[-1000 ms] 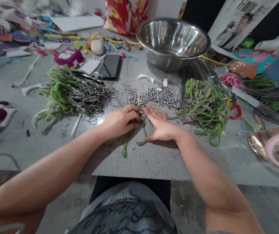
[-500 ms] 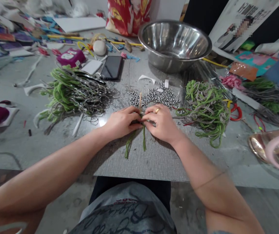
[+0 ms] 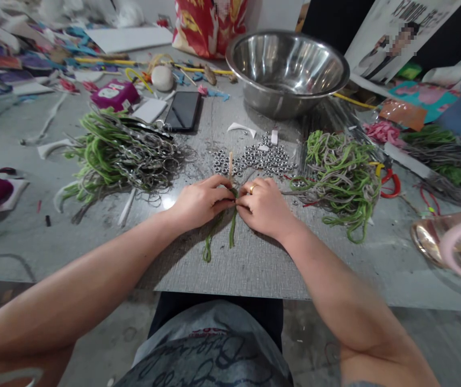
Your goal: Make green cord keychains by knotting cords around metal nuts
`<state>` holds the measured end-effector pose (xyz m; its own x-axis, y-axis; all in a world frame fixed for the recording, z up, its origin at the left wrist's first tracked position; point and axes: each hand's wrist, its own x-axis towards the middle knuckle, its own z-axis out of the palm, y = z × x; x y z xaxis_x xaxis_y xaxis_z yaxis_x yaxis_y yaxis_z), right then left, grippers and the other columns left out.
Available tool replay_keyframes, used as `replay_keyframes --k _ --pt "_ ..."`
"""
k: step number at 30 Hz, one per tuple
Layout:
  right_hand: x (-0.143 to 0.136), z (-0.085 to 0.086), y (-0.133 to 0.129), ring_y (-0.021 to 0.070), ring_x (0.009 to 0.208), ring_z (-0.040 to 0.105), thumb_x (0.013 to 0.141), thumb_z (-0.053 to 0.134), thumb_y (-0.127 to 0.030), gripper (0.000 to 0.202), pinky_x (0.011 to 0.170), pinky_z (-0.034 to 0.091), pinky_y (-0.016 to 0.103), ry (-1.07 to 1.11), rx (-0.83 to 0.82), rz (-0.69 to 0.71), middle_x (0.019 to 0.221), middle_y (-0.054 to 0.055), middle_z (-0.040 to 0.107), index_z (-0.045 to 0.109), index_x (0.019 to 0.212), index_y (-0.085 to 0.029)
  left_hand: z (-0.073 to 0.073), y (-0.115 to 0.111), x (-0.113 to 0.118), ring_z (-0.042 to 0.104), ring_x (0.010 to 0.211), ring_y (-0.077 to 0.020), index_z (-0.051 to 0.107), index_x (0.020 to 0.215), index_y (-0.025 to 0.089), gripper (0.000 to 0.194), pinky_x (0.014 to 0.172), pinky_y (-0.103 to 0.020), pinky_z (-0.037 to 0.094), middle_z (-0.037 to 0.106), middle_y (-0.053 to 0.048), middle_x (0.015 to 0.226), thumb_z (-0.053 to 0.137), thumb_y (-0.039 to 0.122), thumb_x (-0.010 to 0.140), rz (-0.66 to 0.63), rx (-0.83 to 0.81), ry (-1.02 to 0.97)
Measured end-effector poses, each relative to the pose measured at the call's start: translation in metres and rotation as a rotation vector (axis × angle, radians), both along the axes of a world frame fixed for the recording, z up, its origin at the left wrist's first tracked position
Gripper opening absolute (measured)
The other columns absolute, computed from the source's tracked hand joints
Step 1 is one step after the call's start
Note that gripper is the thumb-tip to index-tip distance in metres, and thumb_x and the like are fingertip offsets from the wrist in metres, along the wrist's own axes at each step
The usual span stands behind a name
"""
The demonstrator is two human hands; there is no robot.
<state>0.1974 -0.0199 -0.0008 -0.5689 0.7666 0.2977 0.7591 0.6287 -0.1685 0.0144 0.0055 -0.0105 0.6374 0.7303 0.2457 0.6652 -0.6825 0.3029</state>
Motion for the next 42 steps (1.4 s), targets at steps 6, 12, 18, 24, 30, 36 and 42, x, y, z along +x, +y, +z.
replay_keyframes --k 6,12,18,24,30,36,42 --pt "0.000 0.000 0.001 0.0201 0.078 0.052 0.081 0.056 -0.025 0.016 0.073 0.034 0.036 0.046 0.033 -0.005 0.082 0.004 0.066 0.070 0.074 -0.021 0.003 0.001 -0.002 0.062 0.084 -0.0153 0.069 0.094 0.024 0.022 0.067 -0.025 0.048 0.063 -0.002 0.102 0.050 0.032 0.085 -0.015 -0.072 -0.032" --pt "-0.004 0.006 -0.005 0.0184 0.077 0.055 0.081 0.054 -0.021 0.013 0.074 0.040 0.035 0.228 0.084 0.097 0.079 0.005 0.065 0.067 0.076 -0.019 0.009 0.005 -0.004 0.060 0.092 -0.0176 0.065 0.095 0.016 0.025 0.082 -0.032 0.049 0.061 -0.006 0.102 0.043 0.022 0.085 -0.022 -0.215 -0.141" --pt "-0.017 0.010 -0.021 0.0173 0.079 0.053 0.084 0.055 -0.024 0.020 0.074 0.041 0.032 0.106 -0.155 0.378 0.084 0.005 0.065 0.065 0.101 -0.019 0.008 0.008 -0.004 0.060 0.091 -0.0160 0.063 0.091 0.017 0.026 0.085 -0.033 0.048 0.060 -0.005 0.104 0.038 0.015 0.082 0.015 -0.256 -0.205" --pt "-0.036 0.011 -0.034 0.0165 0.072 0.050 0.088 0.050 -0.025 0.018 0.067 0.034 0.032 -0.152 -0.182 0.472 0.075 0.004 0.062 0.067 0.088 -0.020 0.009 0.006 -0.003 0.060 0.090 -0.0171 0.063 0.092 0.016 0.026 0.084 -0.034 0.048 0.060 -0.006 0.105 0.039 0.014 0.081 0.031 -0.248 -0.177" --pt "-0.031 0.008 -0.028 0.0148 0.070 0.055 0.086 0.051 -0.022 0.015 0.068 0.041 0.031 0.251 -0.295 0.289 0.073 0.003 0.064 0.062 0.077 -0.017 0.010 0.007 -0.005 0.059 0.089 -0.0146 0.063 0.089 0.015 0.026 0.082 -0.030 0.048 0.061 -0.006 0.100 0.040 0.011 0.079 0.052 -0.181 -0.317" --pt "-0.016 0.002 -0.011 0.0127 0.064 0.058 0.075 0.064 -0.035 0.014 0.060 0.046 0.028 0.965 -0.569 -0.174 0.071 0.000 0.064 0.061 0.077 -0.021 0.025 0.000 -0.006 0.058 0.076 -0.0113 0.063 0.094 0.013 0.024 0.070 -0.025 0.047 0.065 -0.004 0.087 0.043 0.023 0.085 0.067 -0.364 -0.591" --pt "-0.017 -0.003 -0.006 0.0098 0.058 0.052 0.072 0.067 -0.038 0.020 0.054 0.043 0.026 1.103 -0.620 -0.214 0.068 -0.003 0.059 0.059 0.078 -0.021 0.022 -0.002 -0.003 0.054 0.062 -0.0060 0.047 0.122 0.011 0.049 0.054 -0.017 0.043 0.064 -0.005 0.087 0.058 0.032 0.079 -0.090 -0.757 -0.724"
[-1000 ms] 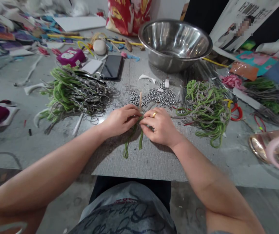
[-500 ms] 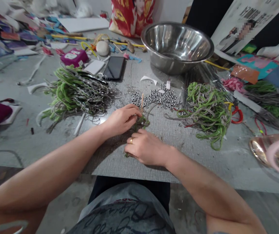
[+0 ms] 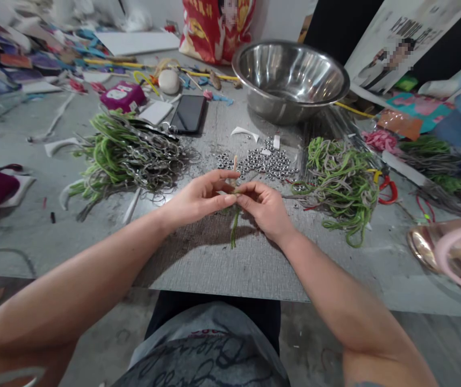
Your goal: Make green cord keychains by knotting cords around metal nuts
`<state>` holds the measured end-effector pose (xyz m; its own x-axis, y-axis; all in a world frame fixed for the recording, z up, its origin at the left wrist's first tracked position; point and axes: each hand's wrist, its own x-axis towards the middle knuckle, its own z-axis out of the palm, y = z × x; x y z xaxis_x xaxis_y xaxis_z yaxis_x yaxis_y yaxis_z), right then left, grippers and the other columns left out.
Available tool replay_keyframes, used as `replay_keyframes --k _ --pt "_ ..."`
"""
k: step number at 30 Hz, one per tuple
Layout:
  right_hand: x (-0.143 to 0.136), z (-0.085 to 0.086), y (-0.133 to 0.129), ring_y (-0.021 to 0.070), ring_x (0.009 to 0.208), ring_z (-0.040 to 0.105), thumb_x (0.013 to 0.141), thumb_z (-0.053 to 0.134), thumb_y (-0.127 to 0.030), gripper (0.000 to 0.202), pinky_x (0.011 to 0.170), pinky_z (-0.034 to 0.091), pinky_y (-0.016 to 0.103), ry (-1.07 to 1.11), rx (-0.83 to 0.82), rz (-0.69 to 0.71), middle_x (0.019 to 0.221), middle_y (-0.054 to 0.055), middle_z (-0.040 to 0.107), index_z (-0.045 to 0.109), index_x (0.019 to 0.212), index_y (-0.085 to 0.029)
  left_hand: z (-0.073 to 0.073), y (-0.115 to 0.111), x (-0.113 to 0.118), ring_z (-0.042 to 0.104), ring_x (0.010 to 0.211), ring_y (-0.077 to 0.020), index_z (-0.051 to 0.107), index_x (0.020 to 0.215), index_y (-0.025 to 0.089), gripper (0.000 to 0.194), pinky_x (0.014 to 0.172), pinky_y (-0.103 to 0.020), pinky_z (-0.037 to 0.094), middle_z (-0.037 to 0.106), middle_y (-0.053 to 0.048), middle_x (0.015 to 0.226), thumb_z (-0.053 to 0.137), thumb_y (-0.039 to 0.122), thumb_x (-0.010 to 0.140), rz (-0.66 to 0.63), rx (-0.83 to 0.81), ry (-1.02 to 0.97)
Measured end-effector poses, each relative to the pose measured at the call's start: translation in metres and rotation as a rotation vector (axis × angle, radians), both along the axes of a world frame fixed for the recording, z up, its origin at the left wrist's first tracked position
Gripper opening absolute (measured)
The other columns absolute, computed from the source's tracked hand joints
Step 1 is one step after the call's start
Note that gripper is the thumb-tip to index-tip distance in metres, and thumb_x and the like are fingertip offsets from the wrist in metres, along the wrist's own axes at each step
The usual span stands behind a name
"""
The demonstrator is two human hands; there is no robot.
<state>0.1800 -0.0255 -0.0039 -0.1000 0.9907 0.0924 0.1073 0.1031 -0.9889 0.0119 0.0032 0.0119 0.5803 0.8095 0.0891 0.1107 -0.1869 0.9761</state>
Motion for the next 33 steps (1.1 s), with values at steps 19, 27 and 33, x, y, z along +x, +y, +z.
replay_keyframes --k 19,27,33 --pt "0.007 0.003 -0.001 0.0125 0.067 0.053 0.077 0.060 -0.027 0.029 0.063 0.046 0.029 -0.429 0.355 -0.044 0.090 0.003 0.062 0.057 0.106 -0.022 -0.004 0.005 0.002 0.043 0.042 -0.0037 0.057 0.104 0.014 0.023 0.042 -0.016 0.038 0.056 0.003 0.061 0.047 0.016 0.084 0.028 -0.006 0.110" --pt "0.010 0.003 0.003 0.0139 0.062 0.055 0.085 0.052 -0.038 0.020 0.059 0.042 0.028 -0.538 0.370 -0.148 0.069 0.000 0.063 0.061 0.078 -0.021 -0.006 0.005 0.001 0.045 0.048 -0.0054 0.063 0.097 0.014 0.021 0.046 -0.017 0.036 0.054 0.004 0.059 0.052 0.024 0.082 0.126 0.193 0.181" --pt "0.009 0.003 0.004 0.0125 0.055 0.047 0.090 0.037 -0.049 0.040 0.056 0.033 0.027 -0.724 0.415 -0.086 0.056 -0.001 0.052 0.051 0.065 -0.021 -0.014 0.006 0.003 0.055 0.060 -0.0070 0.066 0.096 0.017 0.021 0.056 -0.018 0.041 0.066 0.002 0.071 0.059 0.027 0.078 0.153 0.403 0.271"
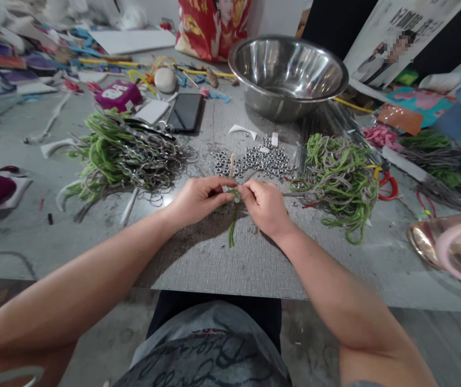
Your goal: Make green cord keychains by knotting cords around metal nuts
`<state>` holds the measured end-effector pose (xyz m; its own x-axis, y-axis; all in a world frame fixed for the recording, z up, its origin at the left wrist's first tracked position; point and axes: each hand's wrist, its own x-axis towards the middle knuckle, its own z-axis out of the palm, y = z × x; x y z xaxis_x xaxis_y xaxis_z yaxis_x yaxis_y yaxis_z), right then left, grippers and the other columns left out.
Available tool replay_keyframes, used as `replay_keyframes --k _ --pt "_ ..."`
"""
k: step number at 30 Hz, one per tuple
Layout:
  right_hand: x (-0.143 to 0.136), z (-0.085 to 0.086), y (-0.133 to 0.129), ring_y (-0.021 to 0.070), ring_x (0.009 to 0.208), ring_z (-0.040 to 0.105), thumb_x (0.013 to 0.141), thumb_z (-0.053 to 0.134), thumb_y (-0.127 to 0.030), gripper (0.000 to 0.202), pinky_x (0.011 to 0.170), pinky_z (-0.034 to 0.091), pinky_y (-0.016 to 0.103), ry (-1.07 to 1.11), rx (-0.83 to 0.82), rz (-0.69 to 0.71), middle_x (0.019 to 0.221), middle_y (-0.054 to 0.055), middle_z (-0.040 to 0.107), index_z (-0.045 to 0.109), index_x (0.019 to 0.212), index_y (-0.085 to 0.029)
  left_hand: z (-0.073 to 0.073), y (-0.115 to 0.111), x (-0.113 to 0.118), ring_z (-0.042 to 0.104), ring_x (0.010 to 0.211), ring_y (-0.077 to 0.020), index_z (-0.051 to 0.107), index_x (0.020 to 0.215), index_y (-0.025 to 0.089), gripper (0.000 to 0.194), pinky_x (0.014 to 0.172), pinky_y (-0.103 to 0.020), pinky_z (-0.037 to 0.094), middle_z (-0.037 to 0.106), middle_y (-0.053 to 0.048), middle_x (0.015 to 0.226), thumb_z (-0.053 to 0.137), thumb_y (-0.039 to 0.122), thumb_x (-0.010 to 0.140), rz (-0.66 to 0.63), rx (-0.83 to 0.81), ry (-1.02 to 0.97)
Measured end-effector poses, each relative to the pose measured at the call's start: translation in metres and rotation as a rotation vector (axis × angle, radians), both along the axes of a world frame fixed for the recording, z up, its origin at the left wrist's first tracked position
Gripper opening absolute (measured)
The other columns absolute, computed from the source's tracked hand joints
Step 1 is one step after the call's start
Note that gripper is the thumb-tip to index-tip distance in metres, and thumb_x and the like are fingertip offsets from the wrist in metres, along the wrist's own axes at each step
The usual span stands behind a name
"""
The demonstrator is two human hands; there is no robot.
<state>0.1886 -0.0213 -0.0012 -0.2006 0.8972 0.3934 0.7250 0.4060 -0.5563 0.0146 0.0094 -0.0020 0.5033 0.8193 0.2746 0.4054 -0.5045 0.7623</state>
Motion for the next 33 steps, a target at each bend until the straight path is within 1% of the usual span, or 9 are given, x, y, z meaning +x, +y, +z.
replay_keyframes --k 3,6,12,18,22,24,26,29,33 --pt "-0.0009 0.0003 0.0006 0.0114 0.048 0.040 0.091 0.032 -0.052 0.047 0.055 0.029 0.027 -0.061 -0.005 0.012 0.047 -0.003 0.042 0.040 0.056 -0.021 -0.0016 0.0000 0.0002 0.058 0.063 -0.0077 0.068 0.086 0.017 0.014 0.057 -0.017 0.041 0.068 0.001 0.072 0.056 0.022 0.080 -0.048 0.099 0.033" --pt "-0.0019 0.0011 0.0005 0.0107 0.045 0.036 0.091 0.033 -0.052 0.049 0.054 0.028 0.027 -0.070 -0.012 0.025 0.044 -0.004 0.037 0.034 0.053 -0.021 -0.0020 -0.0007 -0.0003 0.059 0.062 -0.0080 0.069 0.080 0.018 0.017 0.055 -0.017 0.040 0.067 0.002 0.067 0.053 0.023 0.082 -0.063 0.146 0.039" --pt "-0.0018 0.0029 -0.0005 0.0123 0.055 0.048 0.092 0.037 -0.046 0.037 0.058 0.031 0.027 -0.024 -0.037 0.092 0.057 -0.002 0.054 0.053 0.070 -0.020 -0.0015 0.0000 -0.0011 0.060 0.064 -0.0088 0.068 0.077 0.017 0.016 0.058 -0.018 0.042 0.068 0.000 0.070 0.052 0.018 0.081 -0.033 0.189 0.084" --pt "-0.0004 -0.0008 0.0022 0.0123 0.056 0.050 0.088 0.048 -0.042 0.029 0.060 0.033 0.027 -0.012 -0.108 0.086 0.061 -0.001 0.058 0.056 0.071 -0.019 -0.0029 0.0032 -0.0004 0.059 0.069 -0.0093 0.067 0.073 0.016 0.013 0.065 -0.020 0.045 0.066 -0.001 0.073 0.055 0.015 0.079 -0.015 0.161 0.078" --pt "-0.0005 -0.0024 0.0019 0.0134 0.060 0.053 0.086 0.051 -0.040 0.024 0.061 0.034 0.028 0.005 -0.109 0.062 0.067 0.001 0.061 0.057 0.077 -0.018 -0.0032 0.0043 -0.0003 0.058 0.069 -0.0088 0.067 0.072 0.015 0.011 0.066 -0.020 0.045 0.065 0.000 0.072 0.058 0.012 0.076 -0.002 0.127 0.073" --pt "-0.0003 -0.0025 0.0011 0.0145 0.062 0.054 0.084 0.053 -0.042 0.024 0.062 0.033 0.028 -0.046 -0.107 0.055 0.069 0.002 0.061 0.057 0.080 -0.018 -0.0033 0.0048 -0.0005 0.058 0.069 -0.0086 0.067 0.072 0.015 0.010 0.066 -0.019 0.045 0.064 0.000 0.072 0.059 0.011 0.075 0.010 0.117 0.084" --pt "-0.0001 -0.0029 0.0004 0.0159 0.064 0.054 0.082 0.056 -0.042 0.024 0.064 0.033 0.030 -0.159 -0.110 0.072 0.069 0.002 0.061 0.058 0.080 -0.018 -0.0039 0.0052 -0.0005 0.057 0.068 -0.0087 0.068 0.073 0.015 0.010 0.065 -0.020 0.044 0.064 0.000 0.071 0.059 0.010 0.075 0.024 0.115 0.106" --pt "-0.0002 -0.0037 -0.0002 0.0176 0.067 0.055 0.080 0.060 -0.037 0.019 0.067 0.031 0.031 -0.307 -0.118 0.109 0.069 0.002 0.061 0.059 0.079 -0.018 -0.0058 0.0059 0.0000 0.057 0.067 -0.0094 0.068 0.072 0.015 0.010 0.064 -0.020 0.044 0.063 0.000 0.069 0.059 0.011 0.074 0.041 0.121 0.143" --pt "-0.0012 -0.0037 -0.0004 0.0169 0.067 0.055 0.079 0.060 -0.030 0.012 0.067 0.030 0.030 -0.327 -0.124 0.120 0.067 0.001 0.061 0.059 0.078 -0.018 -0.0088 0.0068 0.0011 0.057 0.068 -0.0100 0.067 0.070 0.015 0.011 0.064 -0.021 0.044 0.063 0.000 0.069 0.058 0.011 0.074 0.046 0.129 0.164"
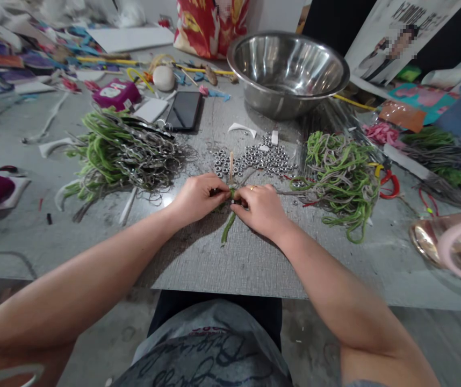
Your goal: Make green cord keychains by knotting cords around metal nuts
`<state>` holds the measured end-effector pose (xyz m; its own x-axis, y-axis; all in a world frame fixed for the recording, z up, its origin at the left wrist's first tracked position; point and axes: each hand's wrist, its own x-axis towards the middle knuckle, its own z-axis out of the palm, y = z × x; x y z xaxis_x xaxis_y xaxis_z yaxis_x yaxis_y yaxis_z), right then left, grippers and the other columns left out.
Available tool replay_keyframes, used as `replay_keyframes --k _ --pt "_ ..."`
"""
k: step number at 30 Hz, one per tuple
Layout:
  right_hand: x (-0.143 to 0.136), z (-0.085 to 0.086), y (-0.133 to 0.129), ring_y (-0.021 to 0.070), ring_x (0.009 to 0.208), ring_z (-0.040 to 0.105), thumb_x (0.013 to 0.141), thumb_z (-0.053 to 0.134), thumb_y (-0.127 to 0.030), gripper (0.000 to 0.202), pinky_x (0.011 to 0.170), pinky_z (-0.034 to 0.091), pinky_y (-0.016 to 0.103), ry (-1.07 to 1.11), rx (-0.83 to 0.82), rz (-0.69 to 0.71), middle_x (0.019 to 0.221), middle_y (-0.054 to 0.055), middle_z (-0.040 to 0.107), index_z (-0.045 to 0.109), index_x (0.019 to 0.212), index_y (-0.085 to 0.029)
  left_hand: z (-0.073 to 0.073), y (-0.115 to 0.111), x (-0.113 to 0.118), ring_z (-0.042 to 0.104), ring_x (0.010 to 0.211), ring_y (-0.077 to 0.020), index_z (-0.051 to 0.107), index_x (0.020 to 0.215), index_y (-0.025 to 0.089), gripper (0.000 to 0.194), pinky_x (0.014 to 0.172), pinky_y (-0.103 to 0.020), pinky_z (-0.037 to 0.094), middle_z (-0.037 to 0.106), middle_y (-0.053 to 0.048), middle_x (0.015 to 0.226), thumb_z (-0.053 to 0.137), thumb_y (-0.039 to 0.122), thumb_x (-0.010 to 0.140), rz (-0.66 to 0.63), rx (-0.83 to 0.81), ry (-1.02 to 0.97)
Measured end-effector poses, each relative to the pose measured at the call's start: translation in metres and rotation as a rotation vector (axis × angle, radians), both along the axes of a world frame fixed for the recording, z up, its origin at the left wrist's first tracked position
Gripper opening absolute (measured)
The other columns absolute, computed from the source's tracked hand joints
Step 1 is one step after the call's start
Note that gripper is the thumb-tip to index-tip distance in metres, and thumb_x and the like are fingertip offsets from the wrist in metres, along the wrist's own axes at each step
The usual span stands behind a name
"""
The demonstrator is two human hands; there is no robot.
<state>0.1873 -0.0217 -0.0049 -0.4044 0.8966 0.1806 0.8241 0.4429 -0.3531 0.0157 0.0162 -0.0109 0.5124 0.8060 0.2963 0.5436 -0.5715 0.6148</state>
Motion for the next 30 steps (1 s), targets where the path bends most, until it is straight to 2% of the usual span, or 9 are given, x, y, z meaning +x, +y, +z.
replay_keyframes --k 6,12,17,21,26,30 --pt "0.000 0.002 -0.001 0.0176 0.070 0.058 0.077 0.062 -0.027 0.011 0.069 0.029 0.030 -0.001 0.007 0.036 0.068 0.001 0.063 0.060 0.077 -0.017 -0.002 0.000 0.001 0.057 0.069 -0.0105 0.065 0.071 0.015 0.010 0.066 -0.022 0.044 0.064 0.000 0.071 0.056 0.010 0.073 0.053 -0.009 0.025" --pt "0.000 0.001 -0.002 0.0181 0.071 0.058 0.079 0.061 -0.028 0.011 0.068 0.029 0.030 -0.019 0.032 0.055 0.069 0.001 0.063 0.059 0.077 -0.017 0.003 -0.001 0.000 0.058 0.070 -0.0131 0.068 0.075 0.017 0.015 0.063 -0.024 0.043 0.062 -0.001 0.072 0.054 0.015 0.075 -0.073 -0.023 0.199" --pt "0.001 0.002 -0.002 0.0180 0.070 0.058 0.081 0.057 -0.029 0.012 0.068 0.030 0.030 -0.012 0.031 0.056 0.070 0.002 0.063 0.057 0.078 -0.018 0.011 -0.003 -0.005 0.059 0.075 -0.0150 0.068 0.085 0.019 0.020 0.066 -0.026 0.044 0.061 -0.003 0.084 0.051 0.021 0.076 -0.156 -0.025 0.312" --pt "0.001 0.000 -0.002 0.0174 0.068 0.056 0.081 0.057 -0.028 0.010 0.068 0.031 0.030 0.009 0.008 0.023 0.069 0.002 0.062 0.057 0.079 -0.018 0.013 -0.005 -0.006 0.059 0.074 -0.0156 0.066 0.088 0.019 0.020 0.063 -0.027 0.043 0.059 -0.004 0.089 0.052 0.026 0.076 -0.160 -0.032 0.382" --pt "0.002 -0.001 -0.002 0.0164 0.067 0.056 0.081 0.057 -0.027 0.009 0.068 0.032 0.029 0.028 0.024 -0.013 0.071 0.001 0.063 0.058 0.084 -0.018 0.011 -0.005 -0.005 0.058 0.074 -0.0143 0.066 0.089 0.020 0.021 0.063 -0.026 0.042 0.059 -0.003 0.092 0.046 0.023 0.081 -0.139 -0.052 0.389" --pt "0.002 0.003 -0.004 0.0169 0.071 0.057 0.083 0.055 -0.025 0.012 0.070 0.032 0.030 0.020 0.115 0.091 0.073 0.003 0.064 0.062 0.078 -0.018 0.012 -0.003 -0.005 0.059 0.077 -0.0151 0.067 0.088 0.019 0.023 0.066 -0.027 0.042 0.060 -0.003 0.093 0.045 0.021 0.082 -0.146 -0.081 0.378"
